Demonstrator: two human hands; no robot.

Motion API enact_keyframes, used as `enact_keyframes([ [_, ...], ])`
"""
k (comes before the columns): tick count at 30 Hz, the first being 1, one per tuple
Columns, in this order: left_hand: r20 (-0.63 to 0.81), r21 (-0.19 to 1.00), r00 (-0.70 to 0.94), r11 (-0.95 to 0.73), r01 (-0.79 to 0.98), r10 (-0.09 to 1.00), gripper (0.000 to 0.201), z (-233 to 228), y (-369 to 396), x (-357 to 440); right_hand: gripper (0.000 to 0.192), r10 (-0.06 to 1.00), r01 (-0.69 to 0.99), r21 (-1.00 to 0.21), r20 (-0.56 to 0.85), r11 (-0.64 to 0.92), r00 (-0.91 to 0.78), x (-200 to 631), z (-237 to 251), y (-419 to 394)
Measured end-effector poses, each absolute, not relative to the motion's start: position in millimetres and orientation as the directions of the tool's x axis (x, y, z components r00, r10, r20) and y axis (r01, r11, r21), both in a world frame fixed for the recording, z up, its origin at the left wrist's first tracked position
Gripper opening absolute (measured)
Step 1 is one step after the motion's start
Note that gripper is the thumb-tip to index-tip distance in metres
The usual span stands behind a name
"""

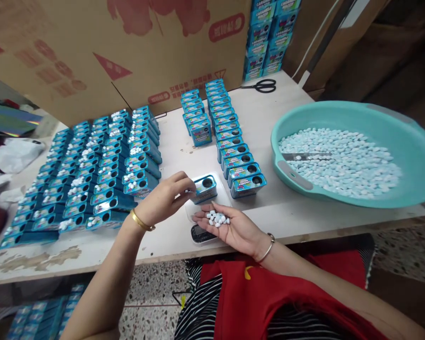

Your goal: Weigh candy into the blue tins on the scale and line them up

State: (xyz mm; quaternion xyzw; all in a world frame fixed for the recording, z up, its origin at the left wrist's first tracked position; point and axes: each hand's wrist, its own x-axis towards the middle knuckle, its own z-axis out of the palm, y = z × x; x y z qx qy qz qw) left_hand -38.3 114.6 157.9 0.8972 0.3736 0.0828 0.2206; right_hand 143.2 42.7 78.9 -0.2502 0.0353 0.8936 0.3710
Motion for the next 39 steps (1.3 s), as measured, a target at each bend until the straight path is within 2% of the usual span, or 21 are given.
enact_keyframes([
  [7,-0.008,0.395,0.713,-0.653,0.646,0.701,0.014,160.2,115.3,-36.4,0.025,0.658,-0.678,-0.129,-0.426,-0.724,-0.621,133.4,83.2,53.2],
  [13,0.016,0.424,0.709,-0.646,0.634,0.705,0.014,160.9,115.8,-35.6,0.025,0.665,-0.694,-0.114,-0.428,-0.711,-0.612,130.9,87.4,55.8],
  [19,-0.027,0.434,0.727,-0.647,0.627,0.687,0.014,161.3,117.9,-42.7,0.026,0.672,-0.696,-0.108,-0.402,-0.710,-0.622,129.4,86.7,57.4],
  [28,0.018,0.584,0.765,-0.628,0.514,0.643,0.017,181.6,93.5,-24.9,0.022,0.688,-0.741,-0.046,-0.415,-0.670,-0.596,130.8,93.2,54.1],
  [30,0.089,0.587,0.694,-0.601,0.543,0.714,0.019,184.0,87.0,-28.2,0.022,0.690,-0.741,-0.066,-0.427,-0.668,-0.584,142.6,94.5,48.6],
  [34,0.244,0.646,0.359,-0.427,0.633,0.901,0.015,172.6,84.9,-53.5,0.019,0.717,-0.774,-0.149,-0.513,-0.616,-0.472,180.2,88.1,34.4],
  [36,0.242,0.683,0.265,-0.358,0.637,0.933,0.015,161.9,86.7,-65.7,0.018,0.724,-0.786,-0.198,-0.564,-0.586,-0.398,198.7,81.2,27.1],
  [39,0.232,0.709,0.224,-0.322,0.627,0.947,0.018,148.2,89.6,-73.5,0.018,0.707,-0.788,-0.249,-0.639,-0.564,-0.304,216.7,71.6,17.1],
])
